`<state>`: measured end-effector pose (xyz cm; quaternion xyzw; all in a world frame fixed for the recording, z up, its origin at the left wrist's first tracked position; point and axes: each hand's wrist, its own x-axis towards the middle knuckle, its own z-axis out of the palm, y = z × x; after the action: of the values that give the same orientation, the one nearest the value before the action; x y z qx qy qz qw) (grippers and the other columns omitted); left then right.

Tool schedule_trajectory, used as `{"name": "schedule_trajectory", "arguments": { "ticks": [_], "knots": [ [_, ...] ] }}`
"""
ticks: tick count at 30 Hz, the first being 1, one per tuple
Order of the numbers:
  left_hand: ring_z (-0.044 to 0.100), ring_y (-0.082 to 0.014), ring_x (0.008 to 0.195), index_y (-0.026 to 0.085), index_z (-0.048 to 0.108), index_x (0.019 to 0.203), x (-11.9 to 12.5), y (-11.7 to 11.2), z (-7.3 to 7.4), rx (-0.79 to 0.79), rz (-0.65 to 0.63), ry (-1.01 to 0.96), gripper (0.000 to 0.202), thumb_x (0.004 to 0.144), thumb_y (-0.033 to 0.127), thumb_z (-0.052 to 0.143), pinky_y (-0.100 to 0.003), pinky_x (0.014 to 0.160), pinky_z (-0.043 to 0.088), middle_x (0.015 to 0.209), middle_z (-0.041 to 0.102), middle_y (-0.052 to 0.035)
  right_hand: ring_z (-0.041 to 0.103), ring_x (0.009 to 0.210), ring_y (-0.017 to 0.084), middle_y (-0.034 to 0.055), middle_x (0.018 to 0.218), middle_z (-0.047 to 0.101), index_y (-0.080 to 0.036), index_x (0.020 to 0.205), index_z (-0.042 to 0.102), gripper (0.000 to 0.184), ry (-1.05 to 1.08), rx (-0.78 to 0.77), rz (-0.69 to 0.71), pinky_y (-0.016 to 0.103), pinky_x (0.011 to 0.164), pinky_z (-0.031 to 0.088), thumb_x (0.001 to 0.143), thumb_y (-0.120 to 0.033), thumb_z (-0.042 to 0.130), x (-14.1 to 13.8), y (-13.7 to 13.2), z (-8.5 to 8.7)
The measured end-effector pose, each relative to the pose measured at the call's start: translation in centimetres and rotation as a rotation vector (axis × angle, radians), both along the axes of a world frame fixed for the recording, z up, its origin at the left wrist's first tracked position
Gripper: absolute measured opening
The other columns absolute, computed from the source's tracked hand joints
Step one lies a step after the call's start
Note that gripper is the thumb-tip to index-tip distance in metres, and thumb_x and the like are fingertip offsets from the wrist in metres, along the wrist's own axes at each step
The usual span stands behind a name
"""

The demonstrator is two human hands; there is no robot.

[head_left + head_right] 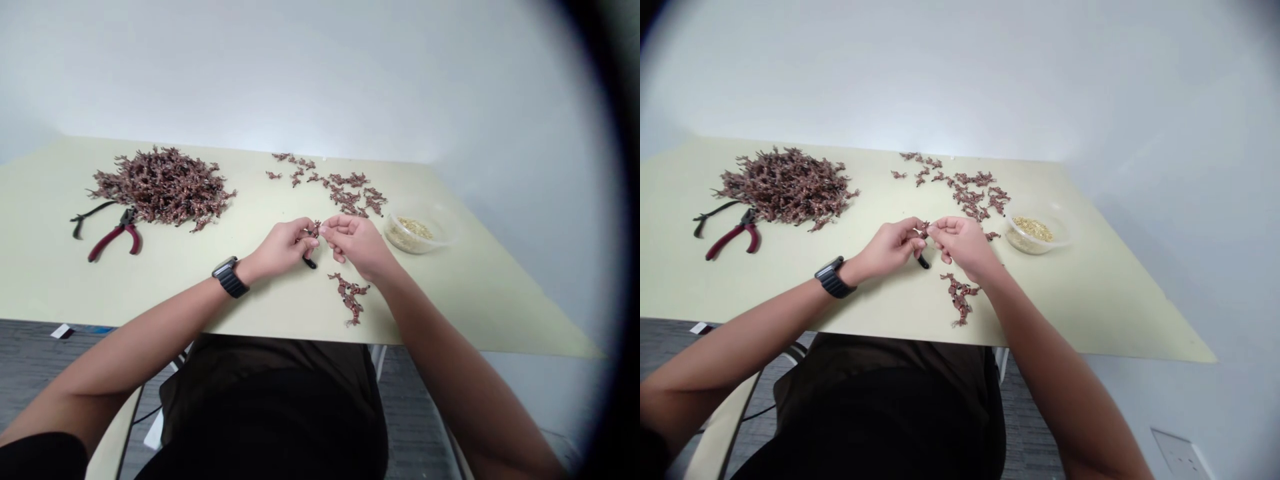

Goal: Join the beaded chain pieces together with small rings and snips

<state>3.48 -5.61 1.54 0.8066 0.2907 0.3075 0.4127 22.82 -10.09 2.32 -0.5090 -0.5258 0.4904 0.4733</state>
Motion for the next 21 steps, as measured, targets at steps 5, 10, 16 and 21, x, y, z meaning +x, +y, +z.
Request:
{"name": "schedule_trajectory", "arguments": {
  "ticks": [5, 10, 16, 21],
  "knots": [
    [0.041, -0.0058, 0.048, 0.017, 0.057, 0.095, -0.11, -0.07, 0.75, -0.355, -0.132, -0.102, 0.022, 0.101, 0.038, 0.059, -0.022, 0.048, 0.031, 0.072, 0.064, -0.0003, 0.051, 0.059, 0.014, 0.001, 0.072, 0.063, -0.022, 0.092, 0.067, 0.017, -0.436, 0.38, -0.099, 0.028, 0.055, 0.041, 0.093, -0.038, 0.069, 0.42, -0.3, 0.42],
    [0.04, -0.0052, 0.047, 0.016, 0.059, 0.099, -0.24, -0.12, 0.84, -0.423, -0.163, -0.112, 0.027, 0.101, 0.042, 0.06, -0.021, 0.046, 0.03, 0.073, 0.063, -0.0001, 0.049, 0.059, 0.013, 0.0007, 0.075, 0.064, -0.021, 0.093, 0.067, 0.012, -0.702, 0.578, -0.073, 0.029, 0.061, 0.04, 0.098, -0.03, 0.06, 0.37, -0.73, 0.48],
    [0.044, -0.0056, 0.051, 0.016, 0.058, 0.096, 0.13, -0.18, 0.32, -0.351, -0.101, -0.119, 0.018, 0.101, 0.033, 0.058, -0.02, 0.052, 0.034, 0.071, 0.063, 0.0002, 0.047, 0.057, 0.012, -0.0001, 0.071, 0.063, -0.021, 0.092, 0.067, 0.012, -0.612, 0.481, -0.142, 0.028, 0.059, 0.039, 0.096, -0.031, 0.062, -0.26, -0.85, 0.2],
    [0.059, -0.0112, 0.065, 0.017, 0.058, 0.099, 0.05, -0.13, 0.24, -0.098, -0.024, -0.027, 0.005, 0.097, 0.021, 0.056, -0.024, 0.065, 0.044, 0.073, 0.066, -0.0007, 0.044, 0.05, 0.011, -0.0006, 0.068, 0.057, -0.02, 0.087, 0.066, 0.022, -0.186, 0.143, -0.055, 0.027, 0.045, 0.033, 0.091, -0.042, 0.071, -0.24, -0.4, 0.04]
  ]
}}
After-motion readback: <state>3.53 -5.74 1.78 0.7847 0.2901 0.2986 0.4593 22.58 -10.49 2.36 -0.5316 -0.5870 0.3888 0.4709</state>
